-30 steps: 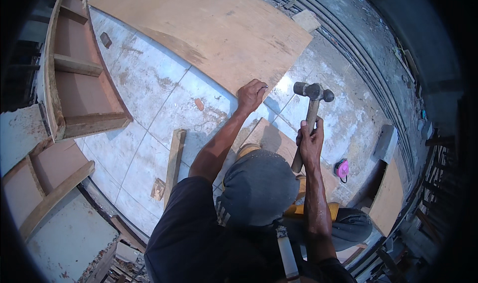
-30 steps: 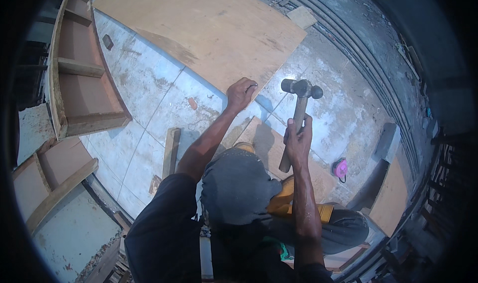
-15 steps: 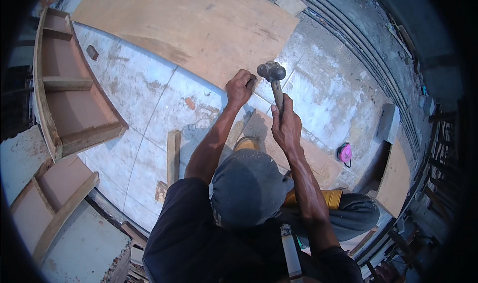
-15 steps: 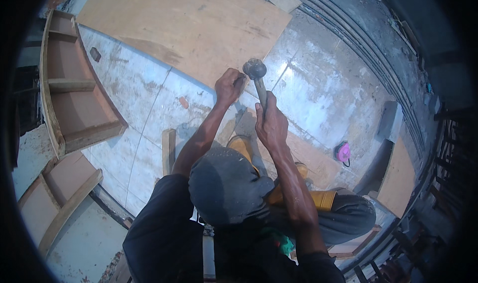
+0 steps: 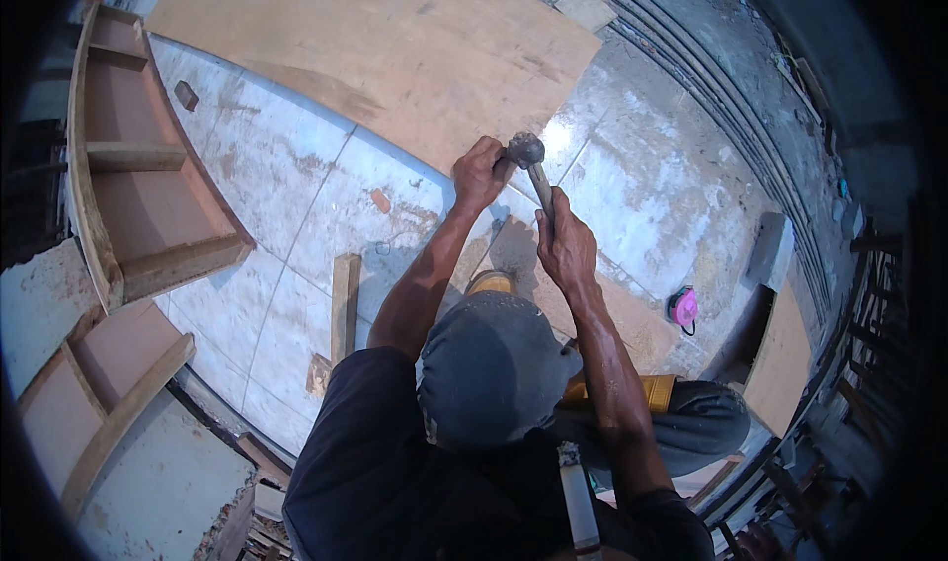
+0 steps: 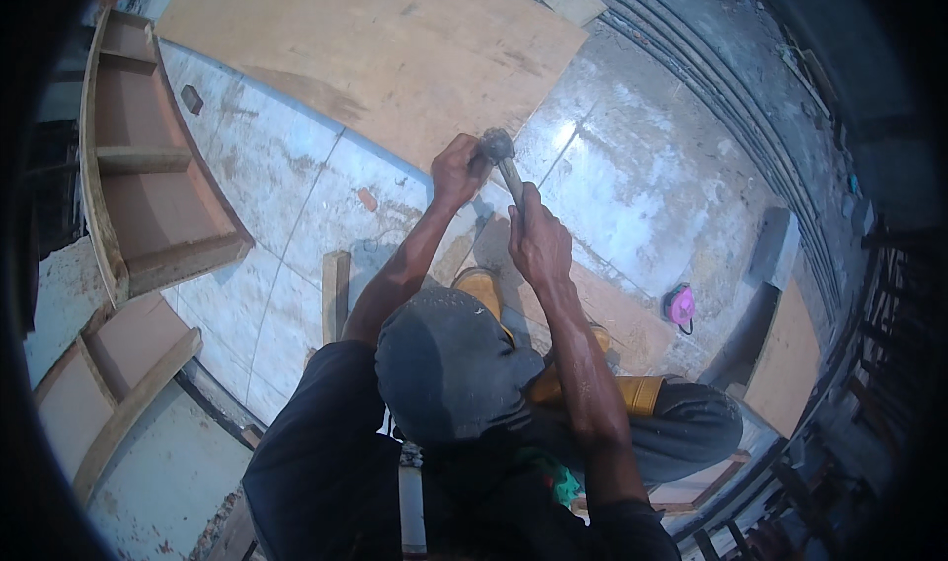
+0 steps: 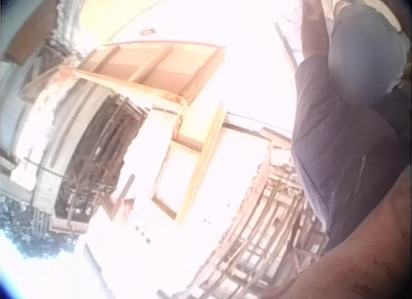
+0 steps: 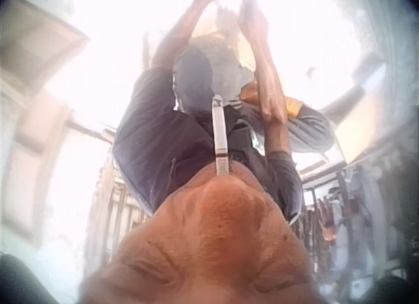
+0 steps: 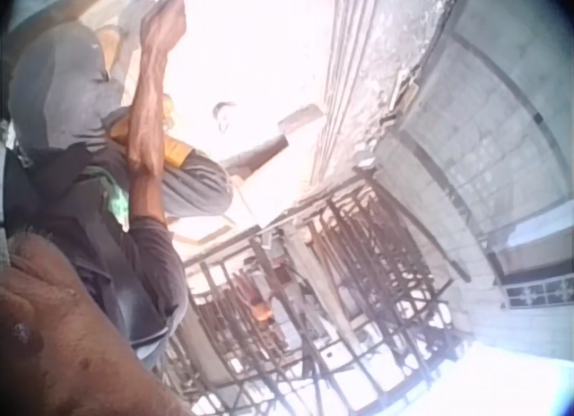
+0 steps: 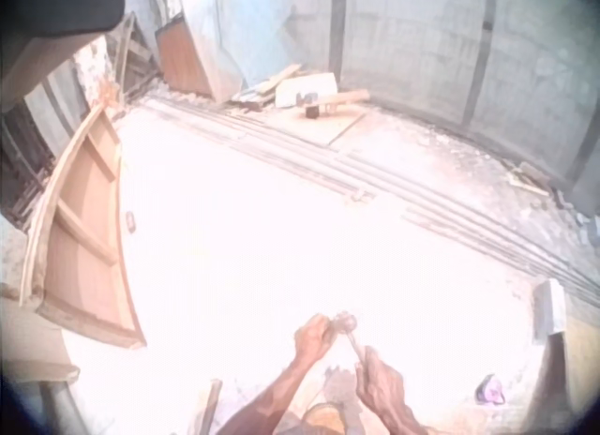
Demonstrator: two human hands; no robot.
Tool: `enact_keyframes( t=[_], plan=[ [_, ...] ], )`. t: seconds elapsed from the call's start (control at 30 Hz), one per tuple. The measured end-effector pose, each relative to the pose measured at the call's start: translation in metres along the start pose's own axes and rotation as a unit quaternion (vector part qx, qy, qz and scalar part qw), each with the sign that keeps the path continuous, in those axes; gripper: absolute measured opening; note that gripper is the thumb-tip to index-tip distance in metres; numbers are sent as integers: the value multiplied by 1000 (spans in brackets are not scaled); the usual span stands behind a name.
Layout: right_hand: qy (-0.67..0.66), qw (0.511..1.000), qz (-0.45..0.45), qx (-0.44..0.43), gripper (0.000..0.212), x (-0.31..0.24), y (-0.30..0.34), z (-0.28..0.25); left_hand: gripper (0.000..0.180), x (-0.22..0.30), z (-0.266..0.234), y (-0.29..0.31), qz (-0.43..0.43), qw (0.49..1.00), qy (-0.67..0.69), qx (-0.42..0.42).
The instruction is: The person measures a piece of plywood with a tape measure, takes nails from a bucket, and hammers them into the wood to attach it to a frame.
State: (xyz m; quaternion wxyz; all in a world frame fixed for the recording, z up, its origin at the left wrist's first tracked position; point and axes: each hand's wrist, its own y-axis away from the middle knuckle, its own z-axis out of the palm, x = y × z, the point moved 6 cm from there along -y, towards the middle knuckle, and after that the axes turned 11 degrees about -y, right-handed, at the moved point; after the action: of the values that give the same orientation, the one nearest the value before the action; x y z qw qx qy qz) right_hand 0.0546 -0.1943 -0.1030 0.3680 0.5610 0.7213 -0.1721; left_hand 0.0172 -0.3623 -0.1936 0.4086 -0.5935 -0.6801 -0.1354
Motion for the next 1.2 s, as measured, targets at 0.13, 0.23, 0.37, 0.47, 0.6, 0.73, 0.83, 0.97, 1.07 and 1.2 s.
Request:
enact_keyframes(
  t=[0.13,0.23,0.37,0.47,0.6,0.73,0.83,0.97,1.07,1.2],
  plan=[
    [-27,998,20,54,39,6,9,-13,26,5,-4,-7,-24,999,21,-7],
    [-64,993,-36,92,39,-7,17,-30,34,-18,-25,-19,-69,997,12,17],
    [-71,988,-80,113,41,-28,23,-45,33,-47,-45,-45,-31,971,-237,6],
    [-75,989,-69,105,44,-17,22,-28,33,-45,-40,-45,34,958,-284,37],
    [48,999,24,-10,38,4,-5,2,36,-47,-31,-43,11,957,-289,4],
    [-44,998,8,46,45,-20,2,-17,33,-49,-34,-40,19,958,-284,30],
    [-66,983,-108,129,44,-34,21,-25,34,-49,-42,-40,25,956,-289,46],
    [31,999,-10,13,45,5,5,12,34,-43,-41,-44,23,957,-289,31],
    [34,999,24,-21,41,8,-8,9,35,-40,-27,-47,21,962,-272,13],
    [-71,992,-46,88,41,-35,15,-8,36,-46,-40,-50,8,956,-292,17]
  ],
)
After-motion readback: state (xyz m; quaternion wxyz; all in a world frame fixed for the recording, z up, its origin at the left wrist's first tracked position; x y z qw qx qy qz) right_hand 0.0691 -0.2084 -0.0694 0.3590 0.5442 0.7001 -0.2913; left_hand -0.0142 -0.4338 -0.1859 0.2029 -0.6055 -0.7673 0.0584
